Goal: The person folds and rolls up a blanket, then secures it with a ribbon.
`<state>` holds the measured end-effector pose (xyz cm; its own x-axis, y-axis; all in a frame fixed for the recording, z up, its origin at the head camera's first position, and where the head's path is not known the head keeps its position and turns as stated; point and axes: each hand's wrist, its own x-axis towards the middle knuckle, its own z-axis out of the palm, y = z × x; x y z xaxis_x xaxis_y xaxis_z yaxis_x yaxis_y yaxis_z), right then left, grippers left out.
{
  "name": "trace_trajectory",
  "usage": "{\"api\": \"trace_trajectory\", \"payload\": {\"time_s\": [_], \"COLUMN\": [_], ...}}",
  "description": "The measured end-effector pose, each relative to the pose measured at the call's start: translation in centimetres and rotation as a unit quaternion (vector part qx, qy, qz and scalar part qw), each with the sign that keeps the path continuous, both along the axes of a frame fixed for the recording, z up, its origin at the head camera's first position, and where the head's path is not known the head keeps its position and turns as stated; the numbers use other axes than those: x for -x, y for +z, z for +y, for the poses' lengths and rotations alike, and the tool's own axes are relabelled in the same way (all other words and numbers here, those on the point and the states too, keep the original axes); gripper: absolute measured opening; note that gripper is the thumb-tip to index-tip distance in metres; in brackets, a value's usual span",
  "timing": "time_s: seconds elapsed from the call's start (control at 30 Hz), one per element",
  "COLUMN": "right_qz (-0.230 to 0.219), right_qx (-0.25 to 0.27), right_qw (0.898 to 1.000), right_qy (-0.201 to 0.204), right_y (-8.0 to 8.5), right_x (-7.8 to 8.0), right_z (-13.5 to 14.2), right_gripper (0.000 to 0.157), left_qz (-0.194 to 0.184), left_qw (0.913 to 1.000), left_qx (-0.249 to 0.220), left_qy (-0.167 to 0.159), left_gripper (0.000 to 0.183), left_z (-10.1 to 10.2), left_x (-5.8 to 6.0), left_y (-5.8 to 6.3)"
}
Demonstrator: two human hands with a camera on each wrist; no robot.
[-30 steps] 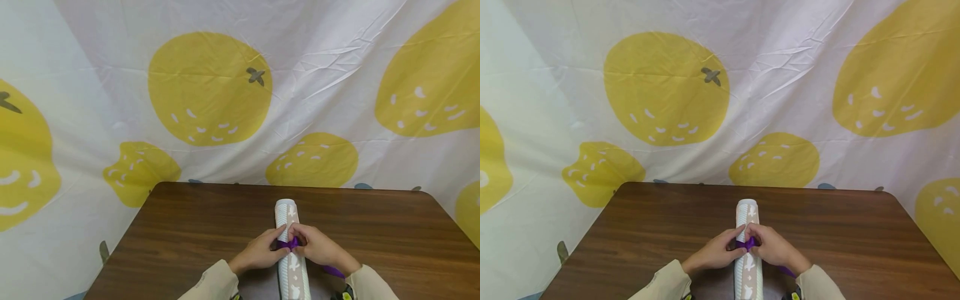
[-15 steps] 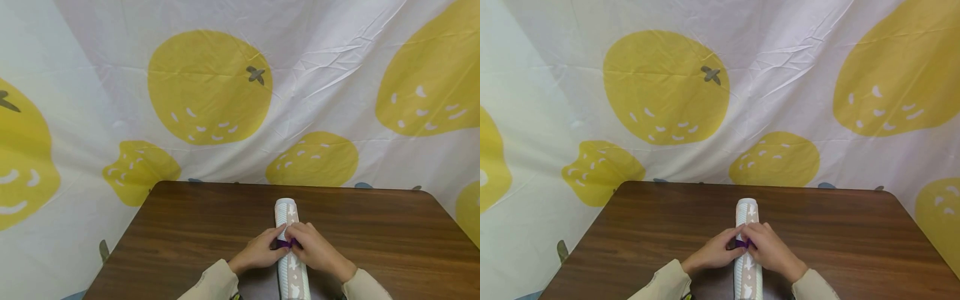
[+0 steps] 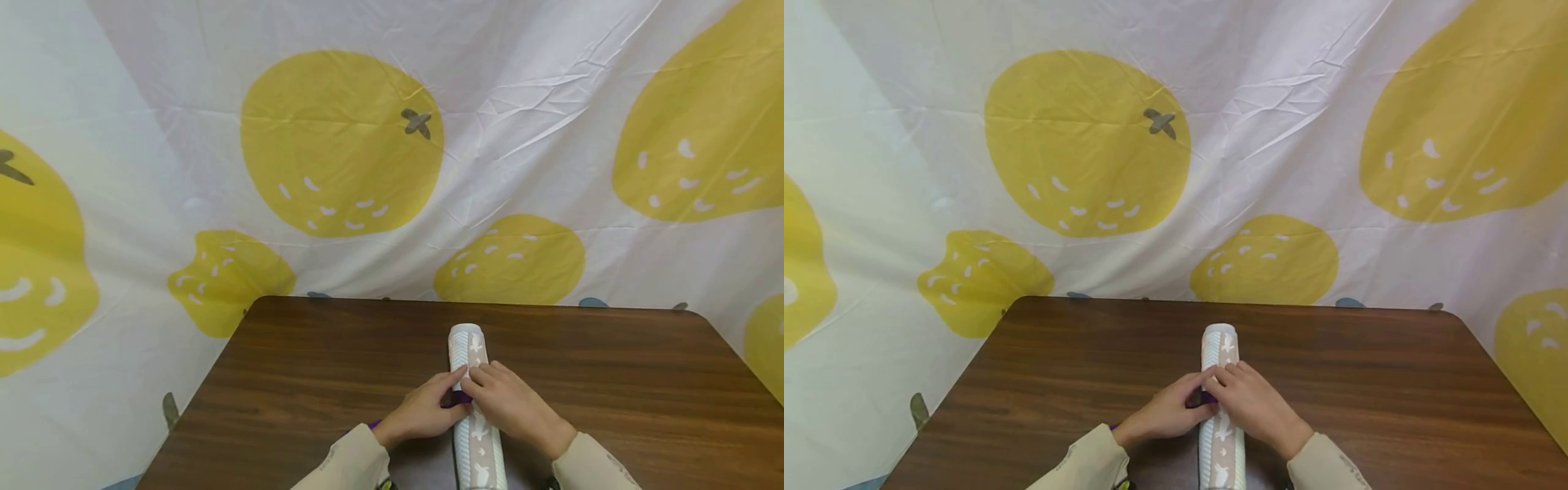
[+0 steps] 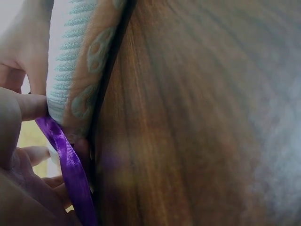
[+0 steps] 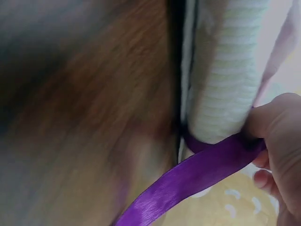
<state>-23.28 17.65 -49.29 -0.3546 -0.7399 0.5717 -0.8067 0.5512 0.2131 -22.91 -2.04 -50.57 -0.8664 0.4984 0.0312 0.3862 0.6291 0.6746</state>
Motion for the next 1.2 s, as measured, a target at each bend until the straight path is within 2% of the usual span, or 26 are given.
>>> {"api": "trace_trajectory", "payload": {"time_s": [0.07, 0.13, 0.2, 0.3, 0.4, 0.5, 0.57, 0.63, 0.73, 0.83, 0.97, 1.1, 1.2], "right_qz": [0.009, -0.008, -0.050, -0.122, -0.177, -0.237, -0.282, -0.319, -0.348, -0.357, -0.347, -0.335, -0.356], "right_qx": [0.003, 0.023, 0.052, 0.095, 0.117, 0.153, 0.185, 0.214, 0.224, 0.214, 0.207, 0.209, 0.219], "right_qw": [1.000, 1.000, 0.997, 0.988, 0.977, 0.959, 0.942, 0.923, 0.908, 0.905, 0.908, 0.911, 0.901], "right_qy": [0.000, -0.003, -0.003, -0.005, 0.000, 0.004, -0.005, -0.025, -0.060, -0.084, -0.109, -0.117, -0.117], "right_y": [-0.1, 0.0, 0.2, 0.5, 0.7, 0.8, 0.9, 1.0, 1.0, 1.1, 1.0, 1.1, 1.2], "right_x": [0.1, 0.0, -0.2, -0.8, -1.5, -2.1, -2.4, -2.6, -2.7, -2.7, -2.8, -2.8, -2.8], "right_z": [0.0, 0.0, 0.0, 0.2, 0.4, 0.7, 0.7, 0.7, 0.6, 0.5, 0.3, 0.1, 0.1], "right_gripper": [0.024, 0.027, 0.031, 0.037, 0.030, 0.022, 0.021, 0.021, 0.020, 0.019, 0.016, 0.017, 0.017], "left_qz": [-0.005, -0.007, -0.005, -0.001, -0.001, -0.008, -0.013, -0.016, -0.019, -0.023, -0.026, -0.020, -0.024], "left_qw": [1.0000, 1.0000, 1.0000, 1.0000, 1.0000, 0.9999, 0.9998, 0.9998, 0.9997, 0.9996, 0.9995, 0.9996, 0.9995], "left_qx": [-0.001, -0.003, -0.005, -0.007, -0.008, -0.011, -0.013, -0.013, -0.014, -0.017, -0.019, -0.019, -0.018], "left_qy": [0.001, 0.001, -0.001, -0.002, -0.003, -0.002, -0.001, 0.000, 0.000, -0.002, -0.006, -0.006, -0.004], "left_gripper": [0.067, 0.067, 0.068, 0.068, 0.069, 0.069, 0.069, 0.068, 0.068, 0.069, 0.069, 0.069, 0.070], "left_z": [0.0, 0.0, 0.0, 0.0, 0.0, 0.0, 0.0, 0.0, 0.0, -0.1, -0.1, -0.1, 0.0], "left_x": [0.0, 0.0, 0.0, -0.1, -0.1, -0.2, -0.2, -0.3, -0.3, -0.2, -0.2, -0.1, 0.0], "left_y": [0.0, 0.0, -0.1, -0.1, -0.1, 0.0, 0.0, 0.1, 0.1, 0.1, 0.1, 0.0, -0.1]}}
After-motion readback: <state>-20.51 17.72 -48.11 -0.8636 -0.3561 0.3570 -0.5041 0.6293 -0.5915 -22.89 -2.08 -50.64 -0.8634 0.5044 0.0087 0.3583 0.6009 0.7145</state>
